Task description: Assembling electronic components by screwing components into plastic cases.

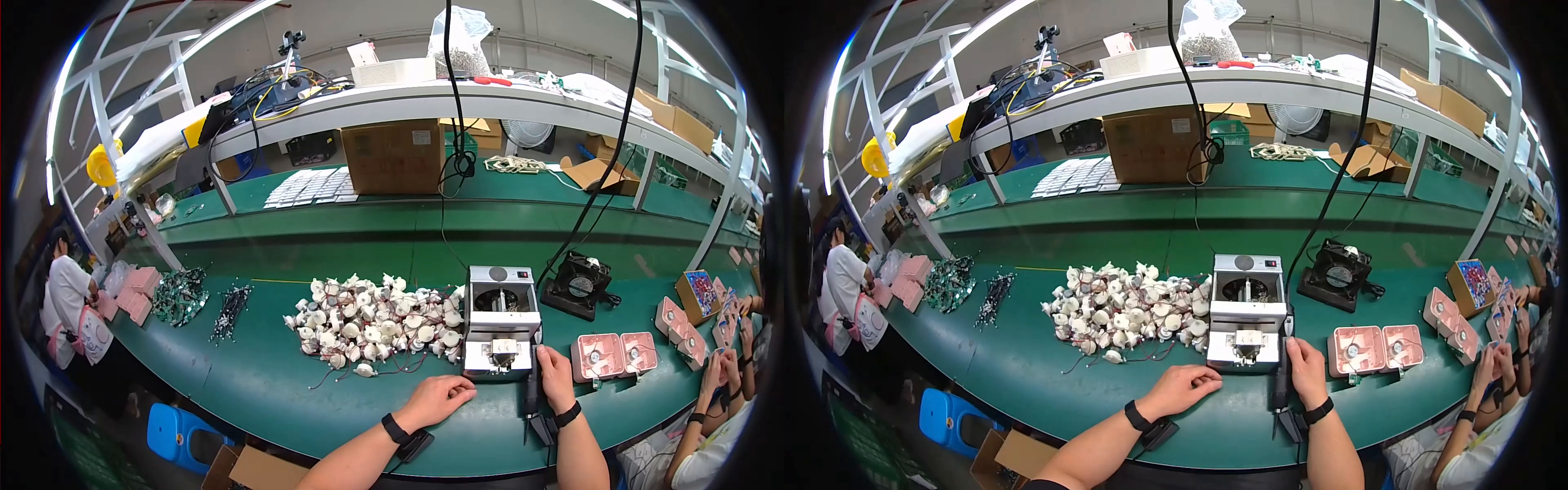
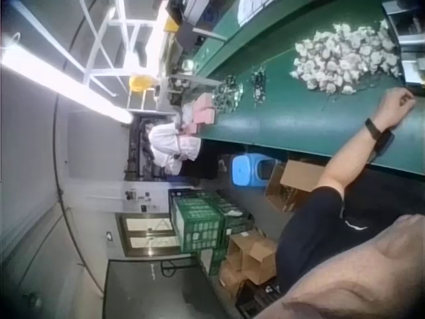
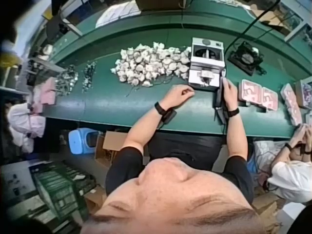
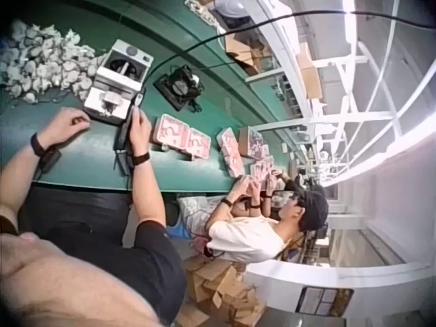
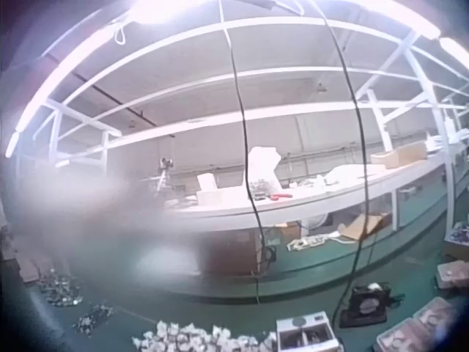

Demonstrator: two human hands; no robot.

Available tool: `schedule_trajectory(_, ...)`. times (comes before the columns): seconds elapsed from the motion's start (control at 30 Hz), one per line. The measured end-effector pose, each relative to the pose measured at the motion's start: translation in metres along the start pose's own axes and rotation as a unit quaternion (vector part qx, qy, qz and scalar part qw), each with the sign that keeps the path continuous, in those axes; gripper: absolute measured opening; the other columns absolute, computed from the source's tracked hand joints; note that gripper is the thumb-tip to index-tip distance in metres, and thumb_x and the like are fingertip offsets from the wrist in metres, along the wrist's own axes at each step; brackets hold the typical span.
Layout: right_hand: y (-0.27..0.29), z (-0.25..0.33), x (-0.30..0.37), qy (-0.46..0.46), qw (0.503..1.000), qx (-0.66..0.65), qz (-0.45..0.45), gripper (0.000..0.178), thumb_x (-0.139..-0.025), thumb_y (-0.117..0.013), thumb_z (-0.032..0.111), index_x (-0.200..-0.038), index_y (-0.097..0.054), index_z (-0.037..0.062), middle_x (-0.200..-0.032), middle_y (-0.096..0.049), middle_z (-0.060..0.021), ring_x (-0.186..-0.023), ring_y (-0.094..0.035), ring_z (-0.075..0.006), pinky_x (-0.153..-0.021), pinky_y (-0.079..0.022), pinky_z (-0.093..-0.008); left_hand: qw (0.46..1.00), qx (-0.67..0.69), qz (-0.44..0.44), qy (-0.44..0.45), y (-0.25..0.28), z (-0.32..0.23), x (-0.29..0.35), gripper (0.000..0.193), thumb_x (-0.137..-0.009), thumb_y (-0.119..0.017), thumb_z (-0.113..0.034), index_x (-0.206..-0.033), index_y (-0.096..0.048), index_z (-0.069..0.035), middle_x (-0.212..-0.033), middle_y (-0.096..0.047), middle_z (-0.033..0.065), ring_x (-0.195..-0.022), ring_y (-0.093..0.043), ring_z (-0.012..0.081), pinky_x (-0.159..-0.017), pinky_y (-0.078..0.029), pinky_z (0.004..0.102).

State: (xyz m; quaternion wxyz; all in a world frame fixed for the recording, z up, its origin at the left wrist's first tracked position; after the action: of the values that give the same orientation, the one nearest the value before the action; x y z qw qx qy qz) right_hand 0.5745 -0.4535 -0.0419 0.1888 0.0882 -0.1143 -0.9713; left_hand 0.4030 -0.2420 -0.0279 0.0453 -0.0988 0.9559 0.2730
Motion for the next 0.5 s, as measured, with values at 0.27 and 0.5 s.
schedule_trajectory(0.27,-0.0016,-0.0032,-0.0005,-0.007,1.0,-0.01,0.017,0.041,-0.108,-0.051,0.03,-0.11,-0.068,-0.0067,-0.092,-0.068,-0.0014,-0.084,-0.055,-0.0078,-0.077,-0.046,-0.0248,1.0,-0.005,0.0,-0.01,0.0006,-0.001,-0.0005,0.023,-0.092,-0.074,-0.024,-0.103,-0.075,-0.004,-0.089,-0.075,0.0093,-0.076,-0.071,0.0176,-0.07,-0.056,0.0301)
schedule_trajectory(0.5,-0.0009,-0.0039,-0.0007,-0.008,1.0,-0.016,0.007,0.042,-0.104,-0.057,0.032,-0.113,-0.069,-0.0066,-0.091,-0.073,-0.0098,-0.086,-0.062,-0.0127,-0.08,-0.05,-0.029,1.0,-0.01,-0.002,-0.01,-0.0014,0.0012,0.0009,0.024,-0.092,-0.073,-0.026,-0.103,-0.075,-0.005,-0.089,-0.074,0.0088,-0.076,-0.07,0.0182,-0.069,-0.055,0.0312)
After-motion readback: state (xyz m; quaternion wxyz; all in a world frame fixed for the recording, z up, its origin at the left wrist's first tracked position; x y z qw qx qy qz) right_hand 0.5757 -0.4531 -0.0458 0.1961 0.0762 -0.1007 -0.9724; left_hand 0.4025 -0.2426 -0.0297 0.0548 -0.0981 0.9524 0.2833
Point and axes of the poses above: each hand's wrist, its own x-axis away from the middle knuckle, its own y-axis out of the back of the hand, z = x × y, the point moved 6 cm from there along -x, towards the middle knuckle
